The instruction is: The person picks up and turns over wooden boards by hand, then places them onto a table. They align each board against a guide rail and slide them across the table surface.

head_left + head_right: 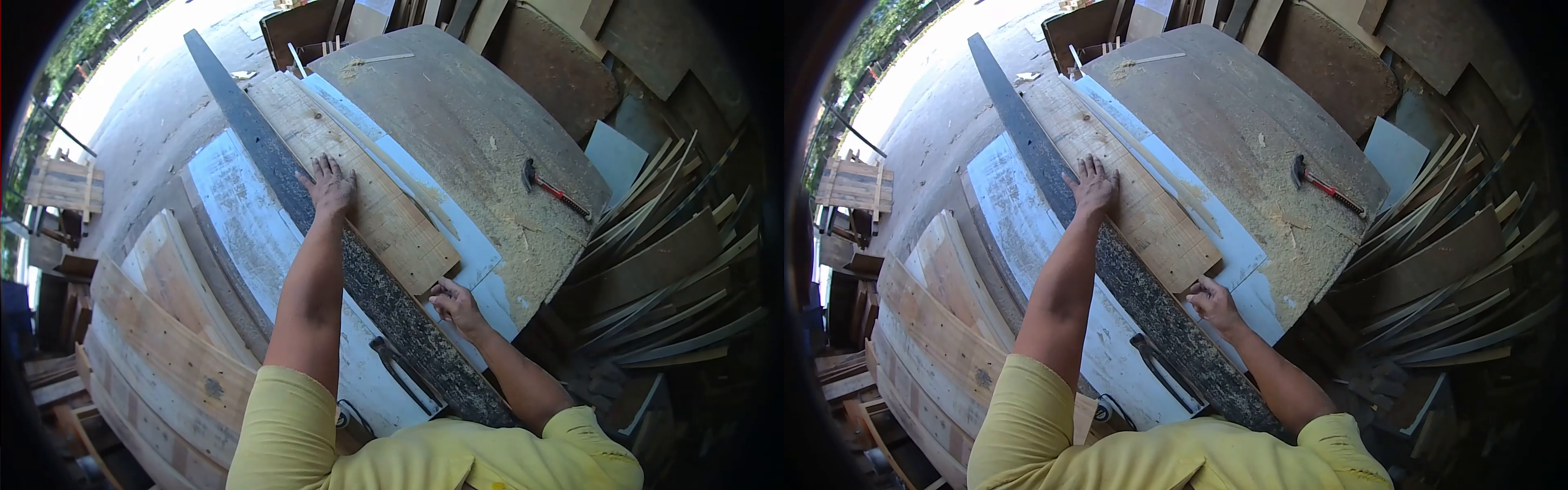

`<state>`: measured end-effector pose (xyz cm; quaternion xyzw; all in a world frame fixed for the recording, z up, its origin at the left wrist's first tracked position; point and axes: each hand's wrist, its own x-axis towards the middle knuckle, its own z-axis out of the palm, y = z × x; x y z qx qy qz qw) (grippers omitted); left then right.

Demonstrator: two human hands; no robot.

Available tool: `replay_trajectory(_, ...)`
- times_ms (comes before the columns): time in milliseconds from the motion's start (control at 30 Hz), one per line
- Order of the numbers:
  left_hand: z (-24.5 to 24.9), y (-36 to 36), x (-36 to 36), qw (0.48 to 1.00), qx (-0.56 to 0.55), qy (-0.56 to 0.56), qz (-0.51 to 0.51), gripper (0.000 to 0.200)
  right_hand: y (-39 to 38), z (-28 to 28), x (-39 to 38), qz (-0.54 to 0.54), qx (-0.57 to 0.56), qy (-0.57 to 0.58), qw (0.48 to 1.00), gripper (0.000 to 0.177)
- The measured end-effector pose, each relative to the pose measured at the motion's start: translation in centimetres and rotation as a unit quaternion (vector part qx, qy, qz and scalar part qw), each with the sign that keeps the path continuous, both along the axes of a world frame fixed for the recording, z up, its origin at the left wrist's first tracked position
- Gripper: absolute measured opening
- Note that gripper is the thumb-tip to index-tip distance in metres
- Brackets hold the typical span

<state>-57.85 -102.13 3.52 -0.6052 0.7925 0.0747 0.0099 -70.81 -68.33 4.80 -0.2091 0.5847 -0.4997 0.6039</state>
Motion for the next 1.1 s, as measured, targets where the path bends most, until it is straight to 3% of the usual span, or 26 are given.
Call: replay_trajectory(1100, 0.3, -5.9, 0.8, 0.999, 0.022, -0.043, 0.001, 0.075, -6.3, 1.6, 0.6, 0.043, 0.011, -0.008, 0.999, 0.024)
